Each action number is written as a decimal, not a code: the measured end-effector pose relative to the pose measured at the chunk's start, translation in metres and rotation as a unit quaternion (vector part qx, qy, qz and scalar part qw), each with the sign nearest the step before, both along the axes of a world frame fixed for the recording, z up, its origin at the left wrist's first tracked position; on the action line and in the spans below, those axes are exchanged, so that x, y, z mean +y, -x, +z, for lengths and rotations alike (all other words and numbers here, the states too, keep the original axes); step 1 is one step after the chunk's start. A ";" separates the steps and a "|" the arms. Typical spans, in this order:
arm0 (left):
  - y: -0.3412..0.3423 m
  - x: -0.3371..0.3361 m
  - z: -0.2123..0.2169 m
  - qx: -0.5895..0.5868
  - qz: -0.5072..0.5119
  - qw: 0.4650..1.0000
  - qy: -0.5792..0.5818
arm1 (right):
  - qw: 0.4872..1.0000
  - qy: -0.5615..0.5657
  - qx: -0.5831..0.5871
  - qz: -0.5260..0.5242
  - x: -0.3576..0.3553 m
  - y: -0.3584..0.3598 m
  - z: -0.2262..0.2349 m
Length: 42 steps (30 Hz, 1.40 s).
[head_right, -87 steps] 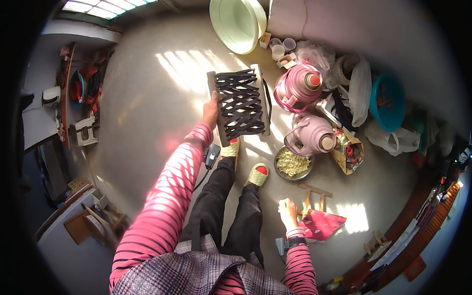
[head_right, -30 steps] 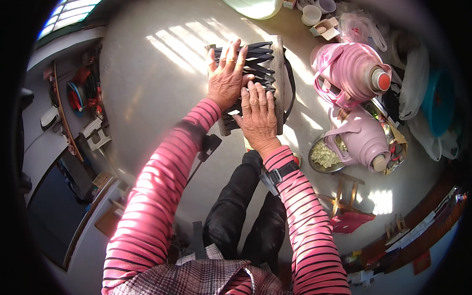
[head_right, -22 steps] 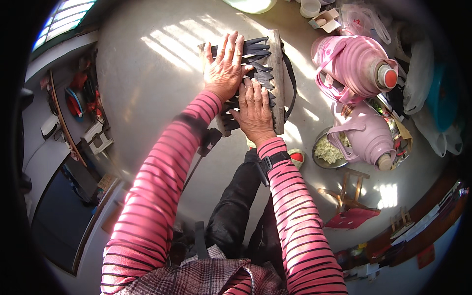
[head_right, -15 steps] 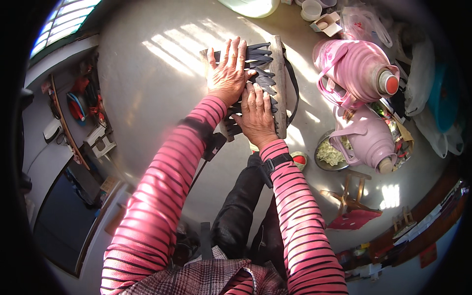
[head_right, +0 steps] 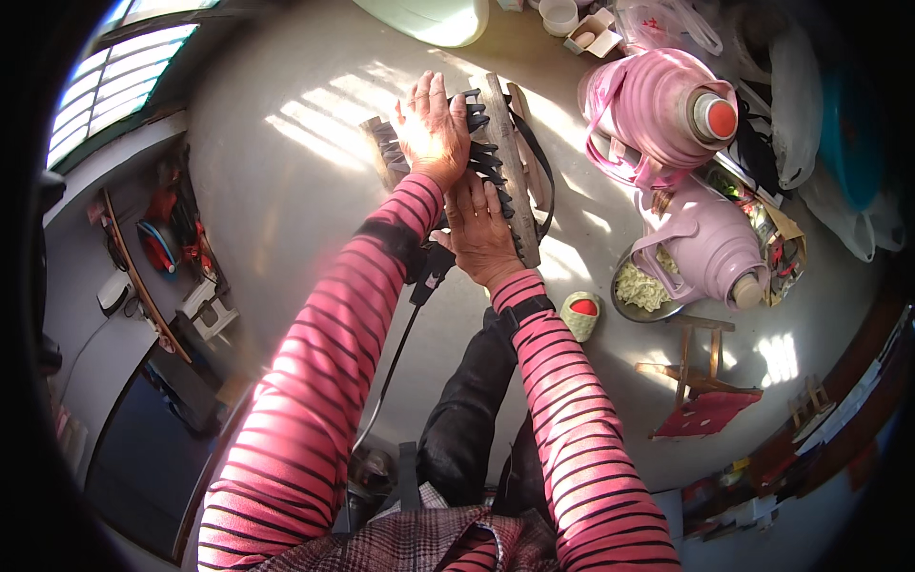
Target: The person assembles a small wooden stool by threading black straps through its frame and securing them. They then use a hammer to tap the frame and adjust the straps, placing the finished stool on the floor.
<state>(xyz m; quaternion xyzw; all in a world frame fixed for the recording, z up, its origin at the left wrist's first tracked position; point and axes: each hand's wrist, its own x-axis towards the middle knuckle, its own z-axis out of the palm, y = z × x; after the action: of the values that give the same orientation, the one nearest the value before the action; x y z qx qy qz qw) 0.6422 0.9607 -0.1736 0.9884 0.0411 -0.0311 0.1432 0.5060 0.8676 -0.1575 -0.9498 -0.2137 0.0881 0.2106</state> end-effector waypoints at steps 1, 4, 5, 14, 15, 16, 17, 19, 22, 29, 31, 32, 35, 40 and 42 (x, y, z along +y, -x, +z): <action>-0.002 -0.004 -0.004 0.005 0.022 1.000 0.001 | 0.999 0.036 0.011 0.012 0.000 0.000 0.000; -0.003 -0.006 -0.011 -0.038 0.019 0.999 -0.002 | 0.995 0.092 -0.025 0.017 0.002 -0.001 -0.002; -0.003 -0.006 -0.011 -0.044 0.012 0.999 -0.019 | 0.995 0.096 -0.020 0.019 0.003 -0.002 -0.002; -0.008 -0.006 -0.003 -0.008 -0.013 1.000 -0.027 | 0.993 0.113 -0.022 0.012 0.008 -0.004 -0.003; -0.009 -0.007 -0.003 -0.010 -0.014 0.999 -0.028 | 0.993 0.116 -0.024 0.016 0.007 -0.004 -0.003; -0.009 -0.007 -0.003 -0.013 -0.017 0.999 -0.024 | 0.992 0.119 -0.031 0.015 0.007 -0.004 -0.003; -0.009 -0.007 -0.003 -0.020 -0.015 1.000 -0.018 | 0.992 0.125 -0.027 0.019 0.007 -0.005 -0.003; -0.011 -0.005 -0.003 -0.035 -0.012 0.999 -0.018 | 0.990 0.133 -0.045 0.023 0.007 -0.005 -0.003; -0.009 -0.006 -0.002 -0.046 -0.012 0.999 -0.019 | 0.991 0.126 -0.053 0.014 0.009 -0.005 -0.004; -0.004 -0.006 -0.007 -0.053 -0.009 0.998 -0.036 | 0.995 0.091 -0.047 0.003 0.007 0.001 -0.002; -0.004 -0.005 -0.009 -0.065 -0.009 0.998 -0.022 | 0.994 0.097 -0.046 0.003 0.007 0.001 -0.002; -0.003 -0.005 -0.009 -0.073 -0.011 0.997 -0.025 | 0.994 0.100 -0.043 0.002 0.008 0.001 -0.003; -0.004 -0.005 -0.010 -0.084 -0.014 0.996 -0.014 | 0.988 0.142 -0.053 0.010 0.009 0.000 -0.003; -0.009 -0.005 -0.005 -0.036 -0.020 0.999 -0.012 | 0.993 0.112 -0.044 0.002 0.009 -0.003 -0.005; -0.010 -0.005 -0.002 -0.045 -0.042 0.997 -0.035 | 0.992 0.115 -0.053 0.005 0.009 -0.004 -0.005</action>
<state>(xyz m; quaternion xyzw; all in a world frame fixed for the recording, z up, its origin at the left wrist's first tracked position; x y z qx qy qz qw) 0.6520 0.9561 -0.1759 0.9940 -0.0057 0.0090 0.1085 0.5098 0.8769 -0.1629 -0.9701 -0.2173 0.0627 0.0881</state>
